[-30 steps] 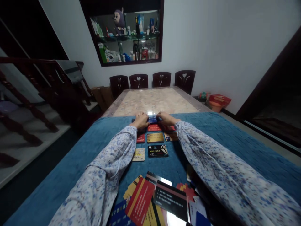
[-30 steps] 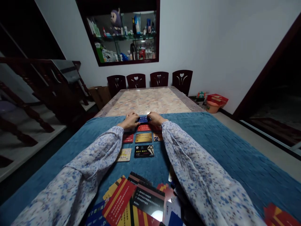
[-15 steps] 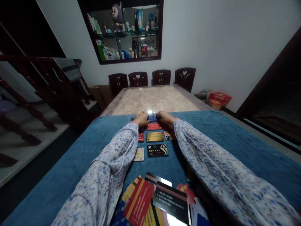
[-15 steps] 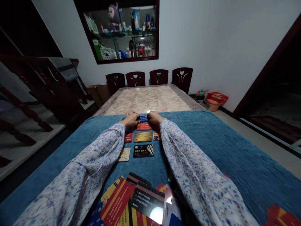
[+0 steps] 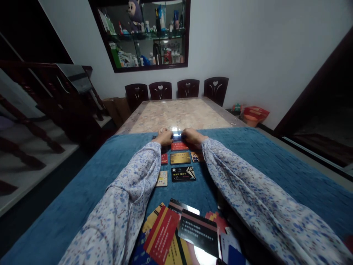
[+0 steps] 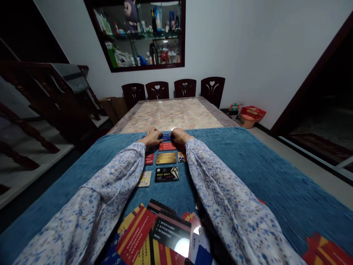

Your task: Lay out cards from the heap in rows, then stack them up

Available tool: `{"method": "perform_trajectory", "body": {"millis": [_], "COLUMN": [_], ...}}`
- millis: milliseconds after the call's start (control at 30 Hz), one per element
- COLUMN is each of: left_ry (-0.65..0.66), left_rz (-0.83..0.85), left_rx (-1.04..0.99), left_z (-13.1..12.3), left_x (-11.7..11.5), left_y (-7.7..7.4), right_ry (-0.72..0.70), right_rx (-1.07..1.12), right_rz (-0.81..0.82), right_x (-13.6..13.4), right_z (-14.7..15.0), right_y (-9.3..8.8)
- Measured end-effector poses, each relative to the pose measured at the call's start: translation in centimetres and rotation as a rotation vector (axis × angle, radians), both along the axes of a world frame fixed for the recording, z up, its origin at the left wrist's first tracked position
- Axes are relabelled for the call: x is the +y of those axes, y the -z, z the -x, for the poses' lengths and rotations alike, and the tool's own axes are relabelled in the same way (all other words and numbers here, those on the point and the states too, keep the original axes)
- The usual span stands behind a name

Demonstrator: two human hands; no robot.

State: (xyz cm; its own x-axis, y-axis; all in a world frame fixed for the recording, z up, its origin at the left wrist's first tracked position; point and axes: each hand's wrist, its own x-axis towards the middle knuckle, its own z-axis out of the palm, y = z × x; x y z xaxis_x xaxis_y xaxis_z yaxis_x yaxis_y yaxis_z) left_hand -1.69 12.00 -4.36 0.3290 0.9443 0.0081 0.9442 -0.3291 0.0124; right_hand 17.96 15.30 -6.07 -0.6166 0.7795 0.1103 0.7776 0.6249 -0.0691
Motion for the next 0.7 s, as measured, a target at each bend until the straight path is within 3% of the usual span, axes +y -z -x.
{"method": "perform_trajectory", "body": {"millis": [300, 700], "left_ry": [0.023, 0.201], "left_rz": [-0.067, -0.165], "left_rx": [-0.003, -0.036], "left_z": [0.2, 0.6], "left_x": [-1.0, -7.3], "left_y": [-0.1, -1.4], "right_ry": [0.022, -0.012], "right_rx": [0.001, -0.056], "right_rz": [-0.033, -0.088], "right_x": [-1.5, -6.0], "right_z": [-0.8, -2.8], "right_y": [-1.0, -3.2]}}
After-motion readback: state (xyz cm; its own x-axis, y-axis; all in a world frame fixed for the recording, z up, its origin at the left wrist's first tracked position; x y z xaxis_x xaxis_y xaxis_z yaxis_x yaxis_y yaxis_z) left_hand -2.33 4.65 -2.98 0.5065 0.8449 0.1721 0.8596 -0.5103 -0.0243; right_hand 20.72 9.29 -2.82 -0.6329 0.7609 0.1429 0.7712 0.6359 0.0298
